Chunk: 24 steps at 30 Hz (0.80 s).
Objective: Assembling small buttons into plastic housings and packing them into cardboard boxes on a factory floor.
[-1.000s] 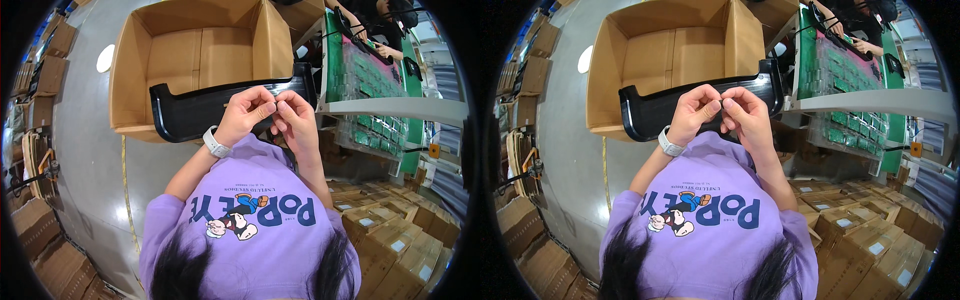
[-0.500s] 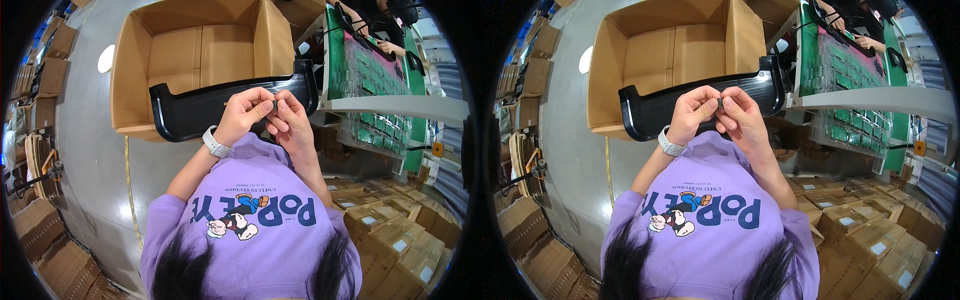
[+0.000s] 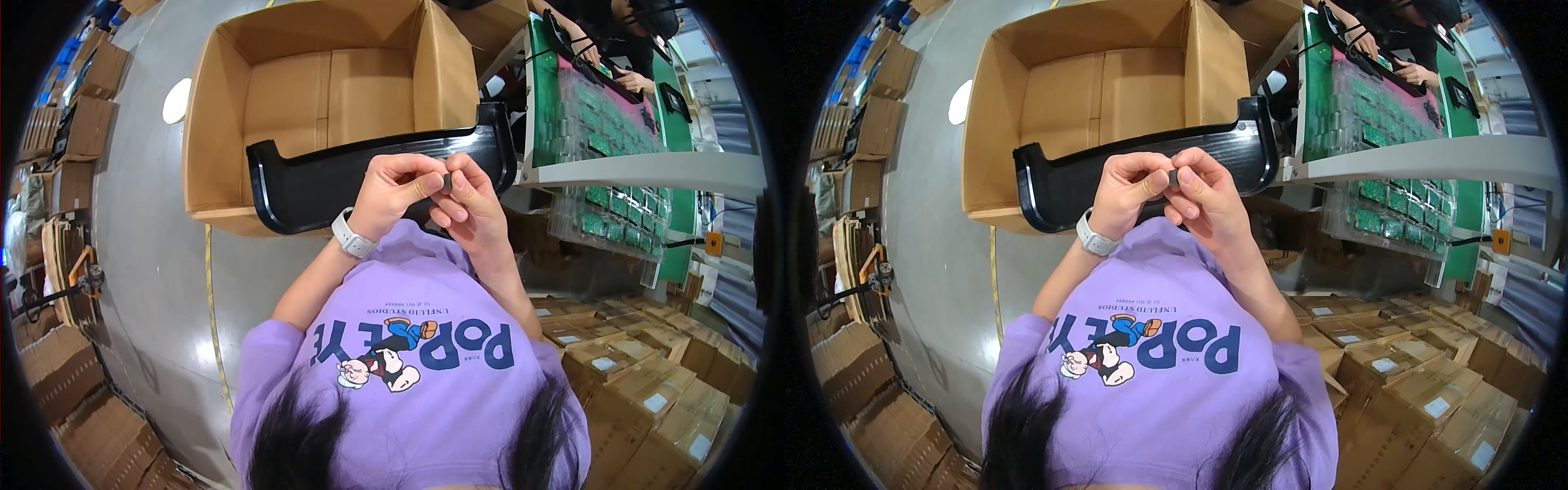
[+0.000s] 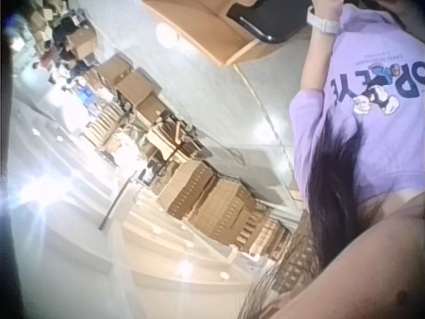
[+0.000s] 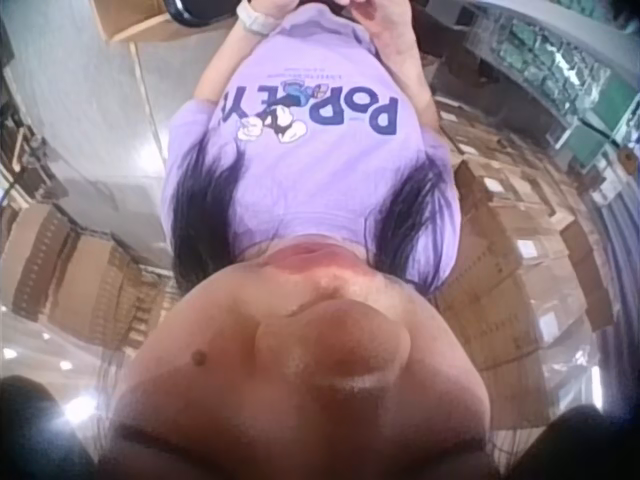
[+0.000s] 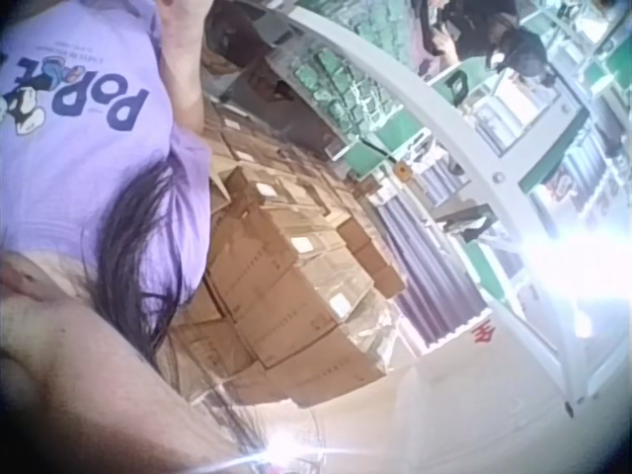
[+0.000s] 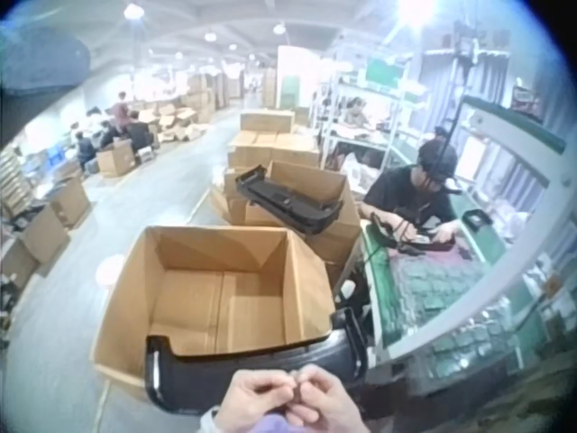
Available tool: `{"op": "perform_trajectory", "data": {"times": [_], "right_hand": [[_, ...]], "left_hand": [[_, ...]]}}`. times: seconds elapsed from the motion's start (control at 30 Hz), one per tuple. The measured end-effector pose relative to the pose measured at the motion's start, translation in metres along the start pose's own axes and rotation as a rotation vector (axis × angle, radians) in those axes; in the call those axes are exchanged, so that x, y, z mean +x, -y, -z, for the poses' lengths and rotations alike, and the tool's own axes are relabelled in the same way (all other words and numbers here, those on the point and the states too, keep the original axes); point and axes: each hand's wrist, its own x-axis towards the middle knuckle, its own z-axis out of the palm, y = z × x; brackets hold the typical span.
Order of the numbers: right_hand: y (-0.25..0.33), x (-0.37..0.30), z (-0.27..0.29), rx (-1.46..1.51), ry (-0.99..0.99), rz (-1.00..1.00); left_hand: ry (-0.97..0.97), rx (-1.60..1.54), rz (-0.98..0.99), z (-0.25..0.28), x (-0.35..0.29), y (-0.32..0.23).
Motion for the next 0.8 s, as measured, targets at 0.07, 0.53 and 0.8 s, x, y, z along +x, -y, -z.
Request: {"op": "perform_trajectory", "data": {"times": [0.07, 0.53, 0.8], "right_hand": [[0.0, 0.0, 0.001, -0.007, -0.001, -0.002], [0.002, -0.008, 0.012, -0.034, 0.047, 0.0], [0.001, -0.01, 0.013, -0.04, 0.049, 0.041]], "left_hand": [[-0.027, -0.017, 0.013, -0.001, -0.001, 0.0], [0.113, -0.026, 0.119, 0.001, -0.001, -0.002], [0.081, -0.057, 0.168, -0.003, 0.001, 0.0]]}}
